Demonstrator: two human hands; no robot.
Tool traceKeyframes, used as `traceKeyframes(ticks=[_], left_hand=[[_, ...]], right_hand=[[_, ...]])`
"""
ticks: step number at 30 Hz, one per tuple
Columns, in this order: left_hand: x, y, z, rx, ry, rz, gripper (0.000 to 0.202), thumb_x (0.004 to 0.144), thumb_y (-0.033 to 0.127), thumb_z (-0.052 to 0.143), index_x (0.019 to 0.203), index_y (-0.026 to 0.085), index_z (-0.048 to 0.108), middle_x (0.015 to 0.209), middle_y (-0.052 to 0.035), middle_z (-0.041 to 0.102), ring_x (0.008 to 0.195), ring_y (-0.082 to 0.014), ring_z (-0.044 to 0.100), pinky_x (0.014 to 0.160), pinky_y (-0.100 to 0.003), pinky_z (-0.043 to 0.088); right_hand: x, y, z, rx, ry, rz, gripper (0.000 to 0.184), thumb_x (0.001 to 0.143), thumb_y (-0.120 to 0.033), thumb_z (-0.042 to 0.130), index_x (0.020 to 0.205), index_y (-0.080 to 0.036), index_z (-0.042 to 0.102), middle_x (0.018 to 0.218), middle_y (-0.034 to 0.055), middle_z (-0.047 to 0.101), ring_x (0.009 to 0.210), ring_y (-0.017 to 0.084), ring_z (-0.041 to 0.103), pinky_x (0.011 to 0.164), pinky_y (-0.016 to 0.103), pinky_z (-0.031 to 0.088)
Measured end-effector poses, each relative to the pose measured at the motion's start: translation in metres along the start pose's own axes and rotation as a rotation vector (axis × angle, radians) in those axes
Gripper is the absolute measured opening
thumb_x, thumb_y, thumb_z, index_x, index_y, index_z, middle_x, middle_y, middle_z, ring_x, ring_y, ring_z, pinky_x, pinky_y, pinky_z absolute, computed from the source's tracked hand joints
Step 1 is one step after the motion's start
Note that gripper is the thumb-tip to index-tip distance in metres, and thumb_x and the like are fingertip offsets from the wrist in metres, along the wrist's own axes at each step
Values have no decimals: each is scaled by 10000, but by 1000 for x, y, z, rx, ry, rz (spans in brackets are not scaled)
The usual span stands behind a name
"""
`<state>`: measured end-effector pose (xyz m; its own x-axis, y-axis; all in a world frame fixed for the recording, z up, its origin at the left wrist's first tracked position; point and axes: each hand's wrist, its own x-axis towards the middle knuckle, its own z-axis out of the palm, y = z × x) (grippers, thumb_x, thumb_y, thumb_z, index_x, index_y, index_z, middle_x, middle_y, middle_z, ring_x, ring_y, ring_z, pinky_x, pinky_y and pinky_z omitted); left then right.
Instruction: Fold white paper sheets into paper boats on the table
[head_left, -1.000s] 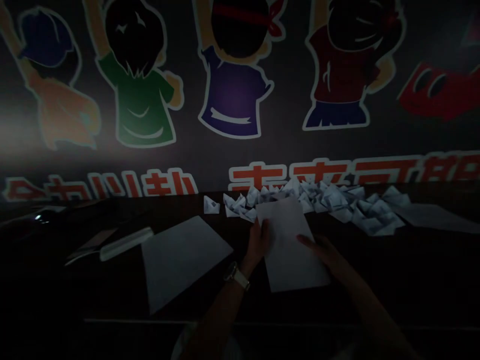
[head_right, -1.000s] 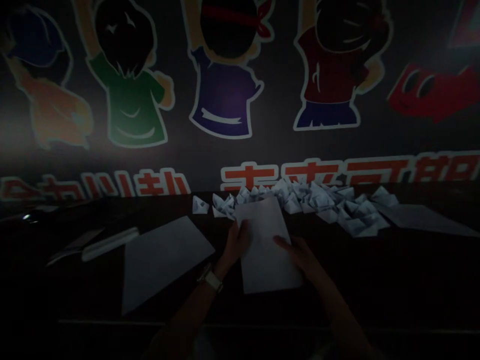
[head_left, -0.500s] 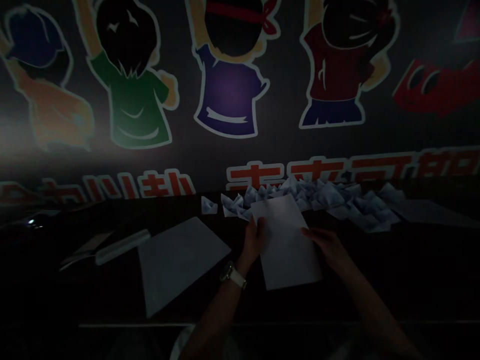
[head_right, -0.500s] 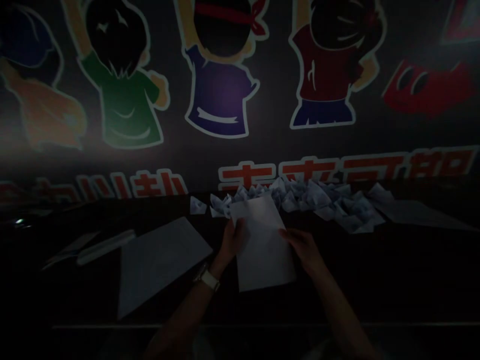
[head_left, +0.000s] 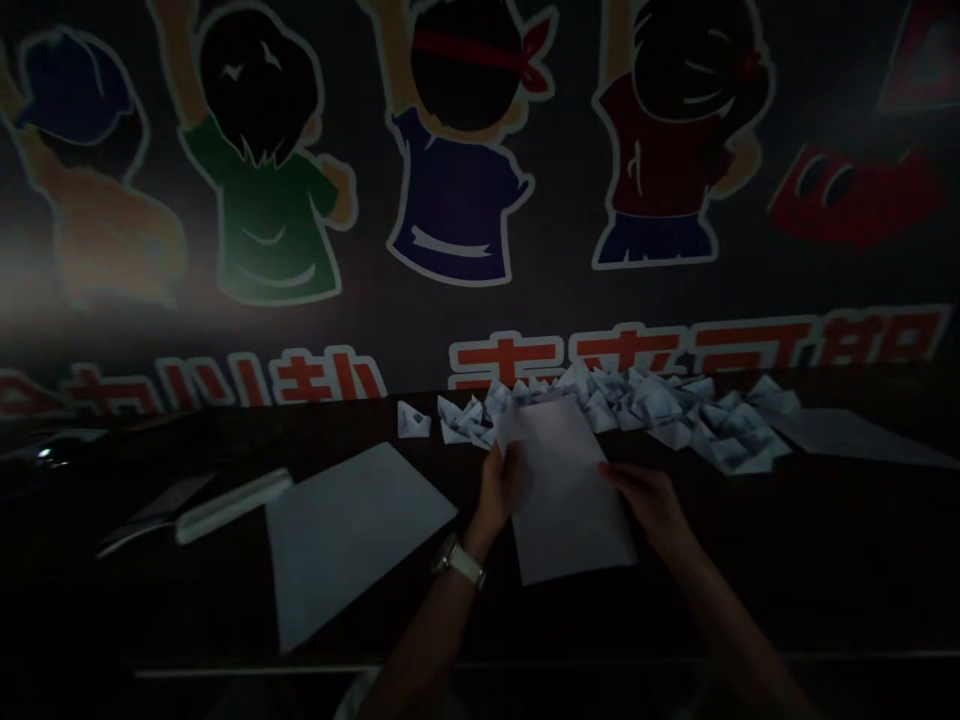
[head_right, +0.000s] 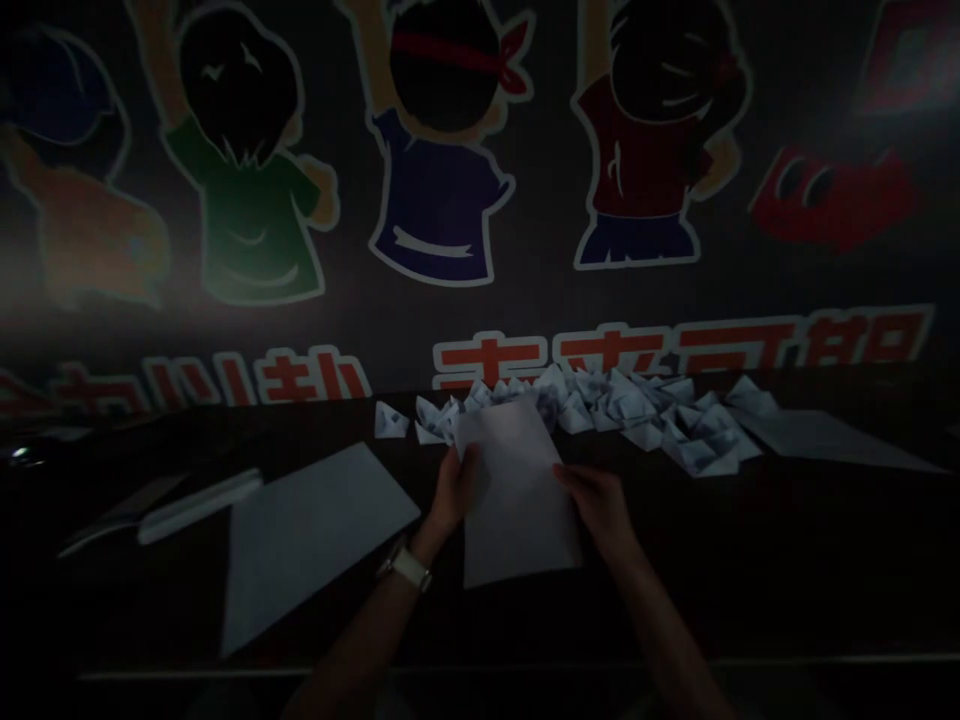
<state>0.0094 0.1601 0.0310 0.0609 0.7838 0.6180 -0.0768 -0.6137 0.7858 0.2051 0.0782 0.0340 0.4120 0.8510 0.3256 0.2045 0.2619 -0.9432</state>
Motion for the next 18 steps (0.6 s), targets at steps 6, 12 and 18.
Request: traceKeyframes(ticks=[6, 12, 18], left_hand=[[6, 28, -7, 466, 213, 251, 552, 755, 412, 594, 1222, 163, 437, 1137, -133, 579, 1092, -264, 515, 924, -426, 394], [-5, 84, 27, 1100, -333, 960, 170, 864, 249, 473, 934, 186, 614, 909, -37, 665, 963, -187, 569, 1073, -451, 199], [14, 72, 37, 1162, -678, 963, 239, 859, 199, 474, 666, 164, 611, 610, -15, 637, 604, -146, 568, 682, -298, 417]], right_hand=[[-11, -12, 7, -200, 16, -193, 297, 702, -454, 602, 735, -188, 731, 720, 34, 726, 717, 258, 649, 634, 305, 480], [-30, -30, 21, -317, -89, -419, 263, 742, -333, 503, 633, -177, 684, 603, 55, 687, 573, 220, 627, 532, 277, 455], [-36, -35, 23, -313, -217, -450, 240, 750, -296, 498, 631, -179, 672, 645, 61, 686, 609, 210, 638, 530, 256, 453]])
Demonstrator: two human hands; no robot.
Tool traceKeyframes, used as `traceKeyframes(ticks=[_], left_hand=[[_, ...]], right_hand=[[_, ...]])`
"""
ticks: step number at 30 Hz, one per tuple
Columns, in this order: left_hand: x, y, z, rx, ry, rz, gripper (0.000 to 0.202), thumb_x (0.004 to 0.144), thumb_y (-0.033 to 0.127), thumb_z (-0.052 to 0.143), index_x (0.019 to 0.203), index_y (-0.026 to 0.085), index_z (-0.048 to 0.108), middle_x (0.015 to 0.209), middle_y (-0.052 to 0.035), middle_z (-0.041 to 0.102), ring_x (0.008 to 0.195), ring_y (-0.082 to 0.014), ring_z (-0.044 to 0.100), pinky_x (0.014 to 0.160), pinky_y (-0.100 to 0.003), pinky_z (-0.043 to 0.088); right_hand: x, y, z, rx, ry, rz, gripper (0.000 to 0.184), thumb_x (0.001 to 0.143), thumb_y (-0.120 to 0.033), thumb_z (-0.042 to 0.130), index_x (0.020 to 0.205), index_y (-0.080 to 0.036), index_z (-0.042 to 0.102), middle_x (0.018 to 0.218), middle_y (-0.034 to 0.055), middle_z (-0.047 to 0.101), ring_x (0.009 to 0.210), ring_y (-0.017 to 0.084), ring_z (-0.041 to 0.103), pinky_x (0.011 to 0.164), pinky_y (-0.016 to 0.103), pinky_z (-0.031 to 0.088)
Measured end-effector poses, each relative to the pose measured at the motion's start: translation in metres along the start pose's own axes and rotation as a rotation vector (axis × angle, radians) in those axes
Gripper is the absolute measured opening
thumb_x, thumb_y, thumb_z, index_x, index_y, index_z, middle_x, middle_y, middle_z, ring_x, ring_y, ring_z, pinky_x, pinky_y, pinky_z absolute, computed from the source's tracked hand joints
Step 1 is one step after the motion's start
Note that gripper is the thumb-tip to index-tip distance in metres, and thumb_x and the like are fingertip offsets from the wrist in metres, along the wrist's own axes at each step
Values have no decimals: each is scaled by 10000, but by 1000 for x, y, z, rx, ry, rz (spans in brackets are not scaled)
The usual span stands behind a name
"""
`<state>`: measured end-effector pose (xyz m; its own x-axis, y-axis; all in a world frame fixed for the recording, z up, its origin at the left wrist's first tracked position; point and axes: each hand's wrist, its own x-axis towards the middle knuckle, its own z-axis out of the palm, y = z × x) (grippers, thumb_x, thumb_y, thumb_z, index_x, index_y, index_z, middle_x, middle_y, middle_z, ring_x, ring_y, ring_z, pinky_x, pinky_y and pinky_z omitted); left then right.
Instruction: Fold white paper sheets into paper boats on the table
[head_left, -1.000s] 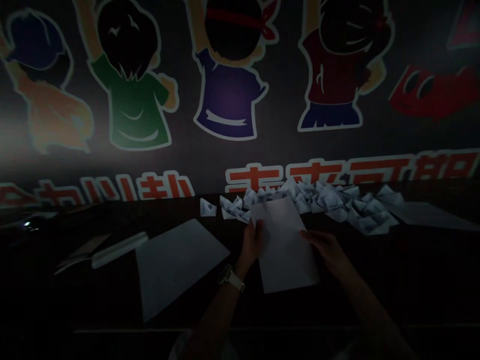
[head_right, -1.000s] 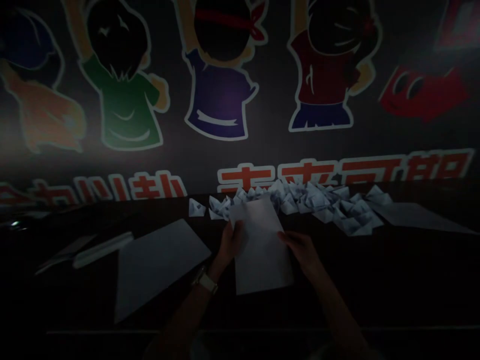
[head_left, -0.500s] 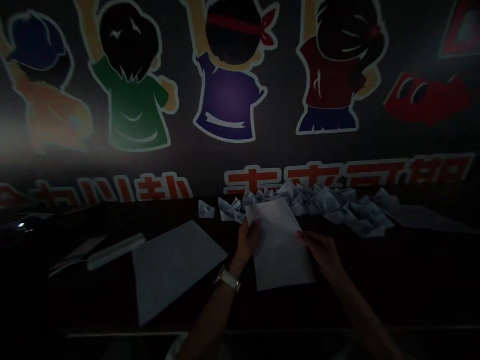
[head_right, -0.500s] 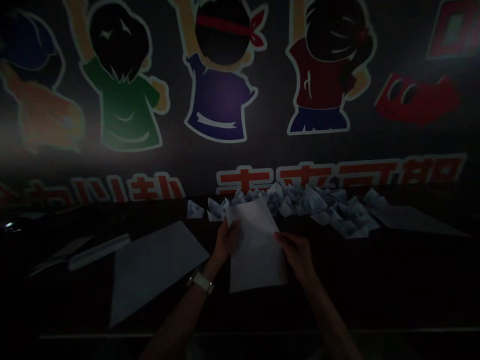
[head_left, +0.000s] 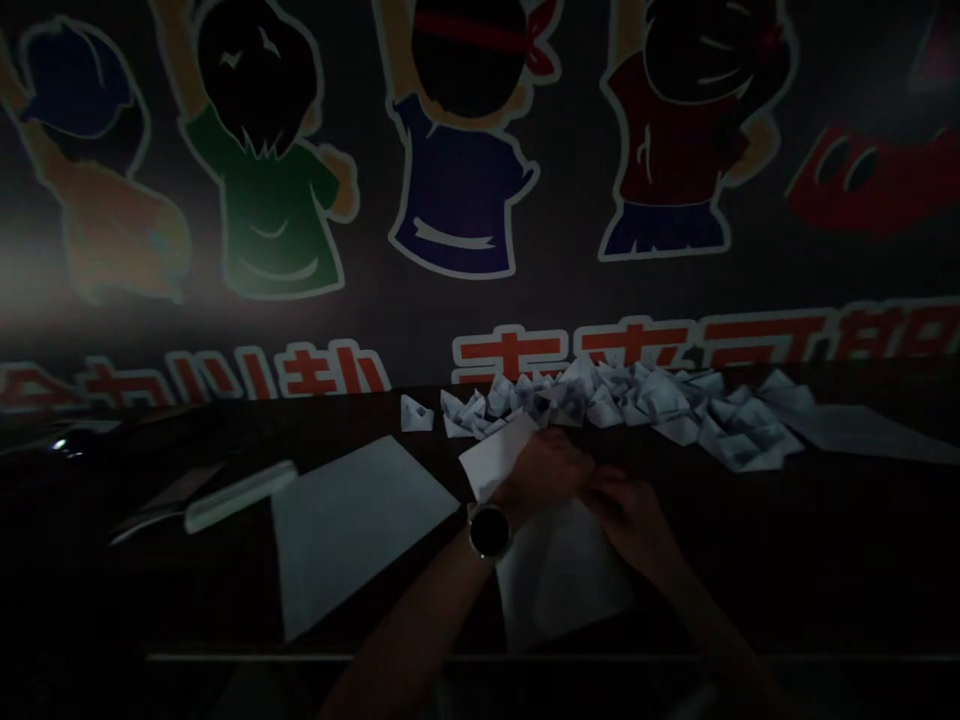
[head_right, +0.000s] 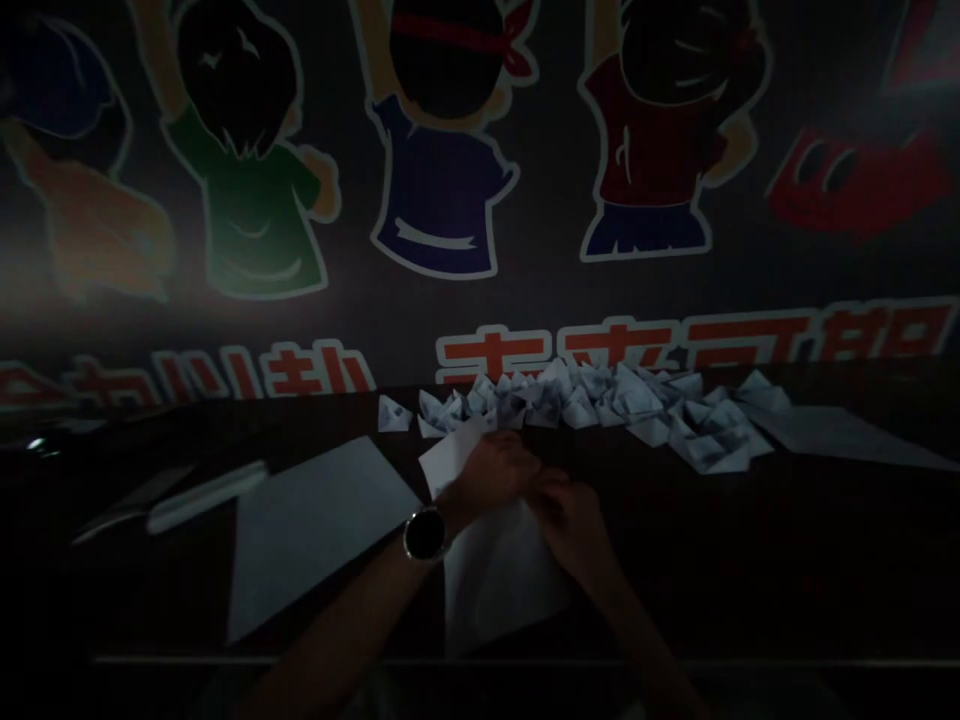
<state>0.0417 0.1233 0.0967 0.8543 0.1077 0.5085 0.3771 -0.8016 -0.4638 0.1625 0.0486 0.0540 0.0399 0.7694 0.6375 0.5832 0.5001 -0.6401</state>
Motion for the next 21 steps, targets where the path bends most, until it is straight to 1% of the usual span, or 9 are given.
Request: traceKeyframes(ticks=[4, 7, 10, 12, 14, 16, 18, 19, 21], left_hand=[[-5, -9, 6, -47, 33, -21, 352, 893, 277, 429, 619, 153, 613, 579, -45, 634, 575, -162, 564, 609, -298, 358], [-6, -11, 5, -131, 50, -124, 469, 905, 381, 378, 568, 158, 616, 562, -74, 629, 570, -177, 558, 616, -306, 337], [-7, -20, 5, -284, 117, -318, 466, 880, 421, 414, 543, 173, 619, 546, -83, 608, 585, -183, 550, 658, -308, 334], [-10, -33, 6, -382, 182, -473, 431, 848, 429, 472, 522, 180, 605, 512, -72, 570, 587, -185, 539, 685, -310, 327], [-17, -51, 6, -429, 179, -630, 426, 817, 437, 515, 484, 177, 566, 498, -61, 535, 602, -189, 533, 699, -314, 321], [-25, -71, 4, -464, 198, -844, 424, 777, 470, 555, 477, 171, 536, 517, -52, 517, 664, -204, 540, 719, -315, 318], [-34, -88, 0, -556, 256, -1124, 425, 787, 491, 527, 519, 163, 545, 533, -44, 503, 747, -219, 544, 720, -307, 324], [-39, -94, -1, -579, 260, -1172, 463, 839, 489, 440, 535, 156, 550, 527, -44, 496, 753, -219, 547, 712, -310, 330], [-48, -97, -1, -686, 207, -1183, 526, 858, 494, 387, 497, 147, 549, 484, -44, 493, 675, -203, 554, 679, -305, 354]], right_hand=[[3, 2, 4, 26, -40, 9, 265, 761, -323, 505, 626, -173, 676, 639, 57, 685, 595, 206, 635, 528, 251, 443], [5, 4, 7, 21, -44, 52, 273, 753, -357, 526, 665, -164, 698, 635, 57, 694, 585, 210, 632, 525, 254, 431], [4, 6, 7, -7, -70, 108, 322, 751, -418, 534, 674, -161, 713, 600, 47, 688, 556, 206, 617, 510, 254, 407], [3, 7, 7, -3, -110, 144, 351, 751, -446, 530, 678, -160, 718, 602, 43, 689, 562, 205, 613, 504, 252, 394], [2, 7, 5, 20, -154, 175, 362, 745, -456, 533, 688, -153, 723, 618, 43, 692, 588, 210, 615, 509, 249, 389], [0, 7, 3, 46, -210, 206, 365, 739, -457, 536, 706, -148, 728, 619, 39, 688, 604, 209, 612, 517, 247, 386], [-1, 7, 0, 80, -261, 240, 358, 734, -454, 538, 710, -151, 728, 611, 24, 678, 601, 196, 600, 525, 242, 382], [-1, 7, -1, 101, -278, 260, 354, 733, -451, 535, 704, -154, 725, 597, 14, 666, 588, 184, 588, 521, 237, 376], [0, 8, -2, 140, -303, 297, 354, 733, -449, 529, 658, -152, 707, 538, -8, 617, 537, 153, 547, 494, 224, 347]])
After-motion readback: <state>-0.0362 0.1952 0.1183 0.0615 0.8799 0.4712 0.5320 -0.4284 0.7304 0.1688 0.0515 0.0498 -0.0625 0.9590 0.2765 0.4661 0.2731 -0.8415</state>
